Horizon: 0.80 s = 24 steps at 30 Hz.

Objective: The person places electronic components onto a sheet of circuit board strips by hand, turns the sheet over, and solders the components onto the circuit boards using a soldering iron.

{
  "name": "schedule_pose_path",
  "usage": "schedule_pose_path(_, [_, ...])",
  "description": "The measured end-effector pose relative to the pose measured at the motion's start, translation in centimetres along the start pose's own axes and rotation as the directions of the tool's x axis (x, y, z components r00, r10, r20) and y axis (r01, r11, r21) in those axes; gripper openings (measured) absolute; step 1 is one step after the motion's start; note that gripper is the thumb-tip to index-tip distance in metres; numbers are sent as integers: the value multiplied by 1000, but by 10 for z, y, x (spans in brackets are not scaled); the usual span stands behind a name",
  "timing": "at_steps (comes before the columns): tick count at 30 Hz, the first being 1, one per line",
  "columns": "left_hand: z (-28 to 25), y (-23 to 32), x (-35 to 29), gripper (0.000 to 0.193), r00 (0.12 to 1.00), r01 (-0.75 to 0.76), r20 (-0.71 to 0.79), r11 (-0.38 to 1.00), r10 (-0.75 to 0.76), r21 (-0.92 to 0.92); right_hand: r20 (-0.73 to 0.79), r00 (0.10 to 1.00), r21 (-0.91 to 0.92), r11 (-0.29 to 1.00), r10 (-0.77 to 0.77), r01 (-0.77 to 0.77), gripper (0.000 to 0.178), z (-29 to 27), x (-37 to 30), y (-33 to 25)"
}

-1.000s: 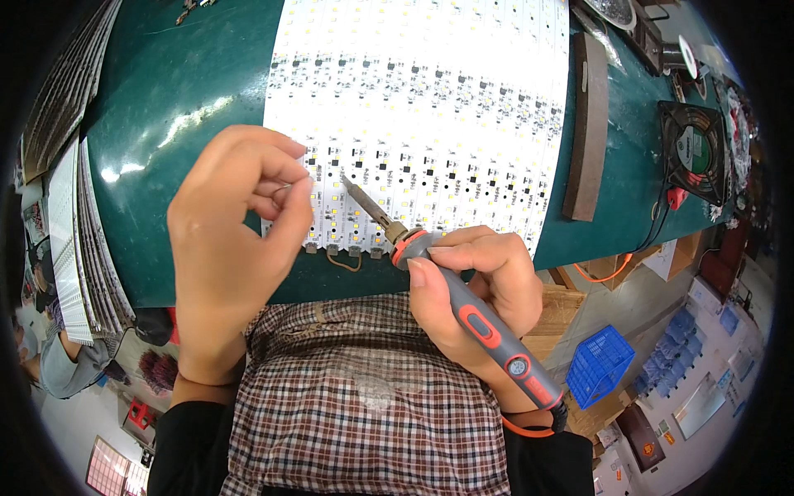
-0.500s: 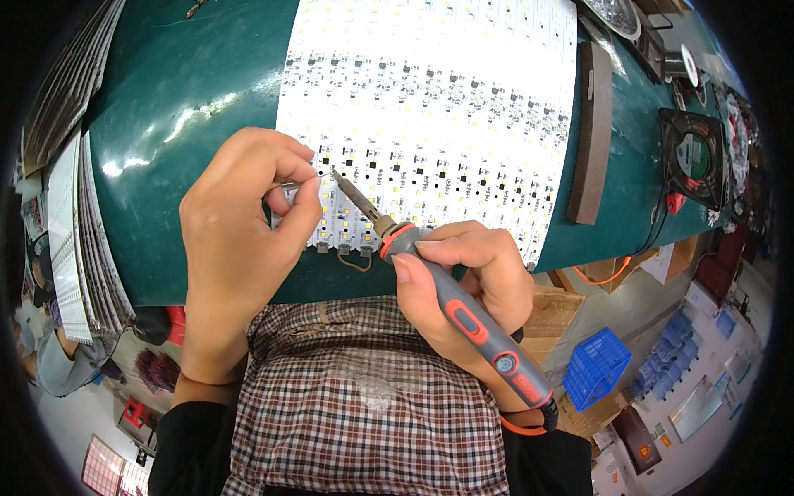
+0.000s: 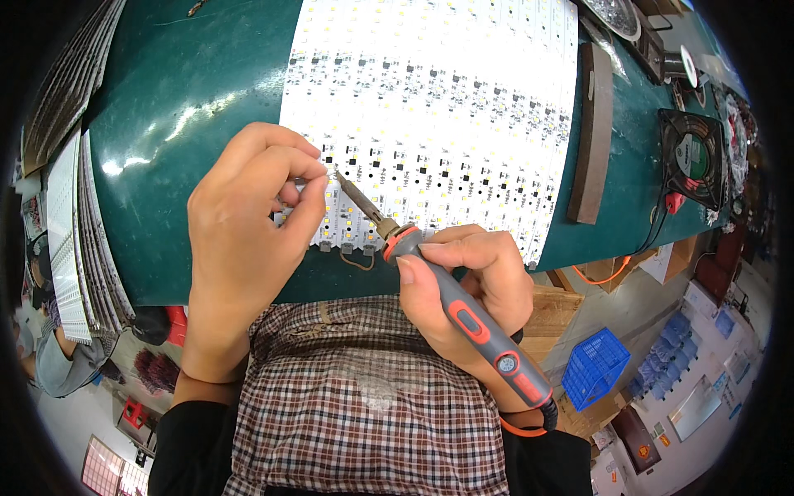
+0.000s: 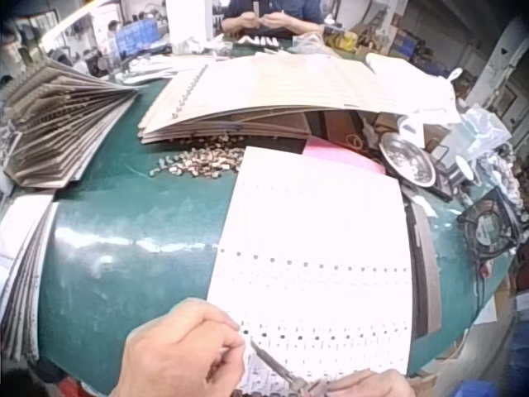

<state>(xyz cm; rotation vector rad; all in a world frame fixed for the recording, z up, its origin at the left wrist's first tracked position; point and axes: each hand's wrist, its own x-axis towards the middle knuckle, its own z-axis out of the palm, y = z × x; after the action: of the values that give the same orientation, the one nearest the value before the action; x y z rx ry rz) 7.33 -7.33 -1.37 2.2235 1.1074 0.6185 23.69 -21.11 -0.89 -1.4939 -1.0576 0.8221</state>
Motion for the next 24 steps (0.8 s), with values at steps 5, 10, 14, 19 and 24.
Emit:
schedule_pose_path(5, [1,-1,-1,18,1000,-20,-11,1000,20,-13,-2,1000,-17,1000,6,-6,28,1,0,-1])
schedule_pose_path(10, [-7,2,-1,13,1000,20,11,1000,-20,-4,-11,1000,10,1000,9,-9,28,1,0,-1])
schedule_pose_path(14, [-16,5,-1,11,995,84,-53,993,-88,-87,-15,1000,-4,1000,9,-9,27,1,-1,-2])
schedule_pose_path(19, [-23,1,-3,9,993,120,11,991,-121,64,-78,997,36,999,-20,23,26,2,0,0])
schedule_pose_path(24, [-16,-4,-4,11,998,53,-41,999,-53,1,0,1000,-67,998,-15,15,27,1,1,-2])
